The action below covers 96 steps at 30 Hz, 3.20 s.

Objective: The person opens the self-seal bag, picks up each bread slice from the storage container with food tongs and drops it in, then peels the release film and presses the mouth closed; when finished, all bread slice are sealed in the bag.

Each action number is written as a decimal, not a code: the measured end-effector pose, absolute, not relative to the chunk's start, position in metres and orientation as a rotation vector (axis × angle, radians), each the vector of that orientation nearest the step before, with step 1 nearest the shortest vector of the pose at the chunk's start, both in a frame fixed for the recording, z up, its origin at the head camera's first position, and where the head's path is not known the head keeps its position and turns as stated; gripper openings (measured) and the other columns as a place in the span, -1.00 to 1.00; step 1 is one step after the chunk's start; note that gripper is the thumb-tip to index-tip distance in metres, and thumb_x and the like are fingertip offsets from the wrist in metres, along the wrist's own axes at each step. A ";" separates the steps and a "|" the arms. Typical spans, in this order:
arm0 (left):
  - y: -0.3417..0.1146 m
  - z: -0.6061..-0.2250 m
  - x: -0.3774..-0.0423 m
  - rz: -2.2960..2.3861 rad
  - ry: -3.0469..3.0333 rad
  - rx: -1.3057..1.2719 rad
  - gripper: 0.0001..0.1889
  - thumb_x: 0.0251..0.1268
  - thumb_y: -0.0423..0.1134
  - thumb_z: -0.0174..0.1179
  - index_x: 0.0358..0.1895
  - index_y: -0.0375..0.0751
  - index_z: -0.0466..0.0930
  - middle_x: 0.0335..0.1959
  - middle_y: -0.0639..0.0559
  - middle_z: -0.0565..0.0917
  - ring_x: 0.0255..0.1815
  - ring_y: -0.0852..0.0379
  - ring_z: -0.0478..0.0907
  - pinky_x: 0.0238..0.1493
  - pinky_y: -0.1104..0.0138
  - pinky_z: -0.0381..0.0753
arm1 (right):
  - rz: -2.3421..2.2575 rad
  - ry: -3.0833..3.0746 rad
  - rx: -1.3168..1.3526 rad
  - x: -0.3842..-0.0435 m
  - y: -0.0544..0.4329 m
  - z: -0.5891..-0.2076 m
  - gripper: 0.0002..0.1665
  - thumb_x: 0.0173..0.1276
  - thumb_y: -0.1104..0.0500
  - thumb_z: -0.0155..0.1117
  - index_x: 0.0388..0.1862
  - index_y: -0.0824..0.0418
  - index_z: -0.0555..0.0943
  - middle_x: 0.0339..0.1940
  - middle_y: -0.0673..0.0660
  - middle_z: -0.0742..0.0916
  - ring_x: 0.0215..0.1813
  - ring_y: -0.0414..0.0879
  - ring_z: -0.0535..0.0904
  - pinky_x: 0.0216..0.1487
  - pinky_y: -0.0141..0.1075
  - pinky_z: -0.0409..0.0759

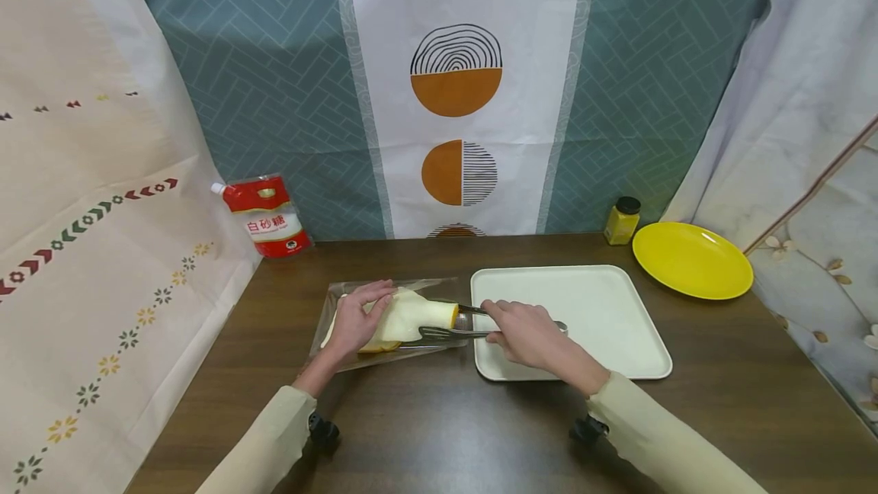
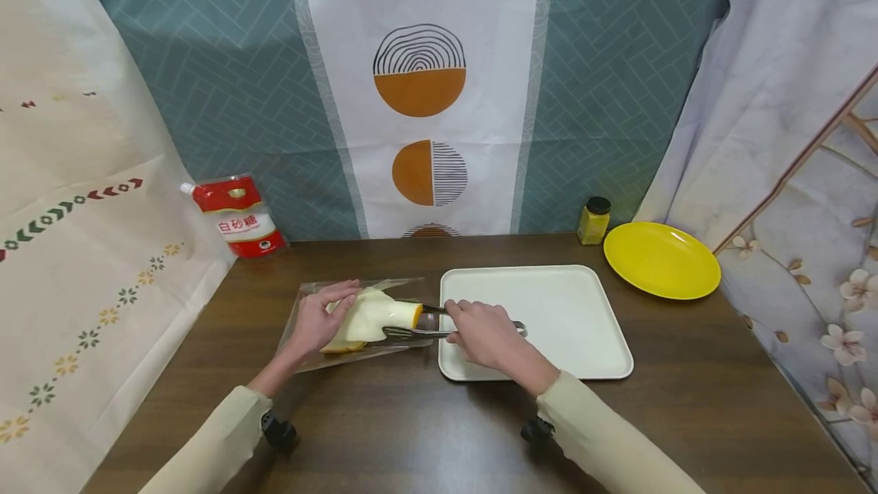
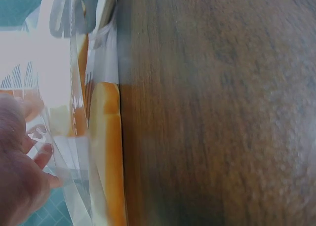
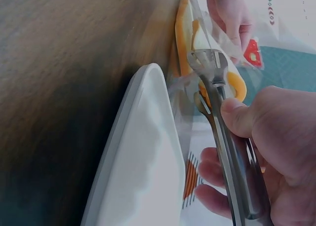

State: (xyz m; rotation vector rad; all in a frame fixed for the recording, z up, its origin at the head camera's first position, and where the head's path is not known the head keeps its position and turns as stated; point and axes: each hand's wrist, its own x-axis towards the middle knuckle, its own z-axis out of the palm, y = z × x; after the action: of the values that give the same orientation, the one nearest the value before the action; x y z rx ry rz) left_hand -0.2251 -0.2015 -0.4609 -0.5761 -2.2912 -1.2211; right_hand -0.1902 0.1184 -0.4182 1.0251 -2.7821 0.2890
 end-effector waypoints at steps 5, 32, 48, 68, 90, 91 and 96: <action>-0.202 -0.460 -0.226 -1.184 -2.283 -0.590 -0.86 0.25 -0.50 0.33 -0.15 -0.37 0.78 -0.02 -0.26 0.72 0.10 -0.24 0.62 0.13 -0.12 0.51 | 0.288 -2.769 1.058 -0.196 0.109 -0.420 -0.56 0.31 0.09 0.45 0.05 0.25 0.53 -0.38 0.04 0.63 -0.42 0.01 0.61 -0.60 -0.12 0.53; -0.206 -0.452 -0.226 -1.168 -2.323 -0.608 -0.88 0.27 -0.47 0.33 -0.16 -0.36 0.79 -0.01 -0.24 0.72 0.08 -0.23 0.63 0.08 -0.13 0.54 | 0.311 -2.865 1.068 -0.210 0.065 -0.414 -0.48 0.37 0.00 0.40 0.11 0.33 0.55 -0.34 0.09 0.66 -0.32 0.05 0.66 -0.48 -0.08 0.60; -0.209 -0.440 -0.225 -1.177 -2.435 -0.522 -0.86 0.37 -0.41 0.27 -0.11 -0.31 0.78 0.06 -0.15 0.71 0.15 -0.14 0.60 0.13 -0.05 0.54 | 0.327 -2.866 1.088 -0.208 0.060 -0.410 -0.49 0.38 0.00 0.39 0.10 0.34 0.55 -0.28 0.12 0.70 -0.28 0.04 0.67 -0.42 -0.08 0.64; -0.206 -0.438 -0.222 -1.241 -2.434 -0.524 -0.85 0.36 -0.44 0.26 -0.11 -0.34 0.77 0.06 -0.18 0.70 0.16 -0.19 0.58 0.10 -0.10 0.55 | 0.294 -2.797 1.176 -0.213 0.038 -0.418 -0.61 0.40 -0.03 0.36 -0.16 0.29 0.56 -0.49 0.06 0.60 -0.43 -0.06 0.59 -0.41 -0.14 0.62; -0.210 -0.433 -0.222 -1.281 -2.499 -0.496 -0.84 0.42 -0.35 0.23 -0.09 -0.29 0.78 0.11 -0.09 0.69 0.21 -0.10 0.56 0.21 -0.08 0.47 | 0.364 -2.795 1.270 -0.226 0.045 -0.426 -0.40 0.44 -0.01 0.33 0.17 0.46 0.50 -0.23 0.21 0.71 -0.28 0.01 0.69 -0.24 -0.12 0.67; -0.210 -0.433 -0.222 -1.286 -2.509 -0.489 -0.84 0.43 -0.34 0.23 -0.09 -0.28 0.78 0.11 -0.07 0.69 0.22 -0.09 0.56 0.22 -0.08 0.46 | 0.367 -2.799 1.273 -0.226 0.045 -0.426 -0.40 0.44 -0.01 0.32 0.17 0.46 0.50 -0.22 0.22 0.72 -0.27 0.01 0.69 -0.23 -0.12 0.67; -0.210 -0.432 -0.225 -1.287 -2.534 -0.478 -0.83 0.44 -0.32 0.22 -0.08 -0.28 0.78 0.12 -0.05 0.69 0.22 -0.07 0.56 0.22 -0.06 0.46 | 0.391 -2.803 1.281 -0.227 0.044 -0.423 -0.47 0.44 0.02 0.33 0.11 0.45 0.52 -0.24 0.20 0.70 -0.29 0.01 0.68 -0.24 -0.11 0.66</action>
State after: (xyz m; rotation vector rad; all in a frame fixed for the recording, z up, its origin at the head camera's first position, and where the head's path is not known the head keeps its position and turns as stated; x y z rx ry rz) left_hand -0.2253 -0.2104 -0.4318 -0.4778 -2.5335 -1.2867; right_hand -0.2265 0.0441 -0.4228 1.2805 -2.8025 0.3914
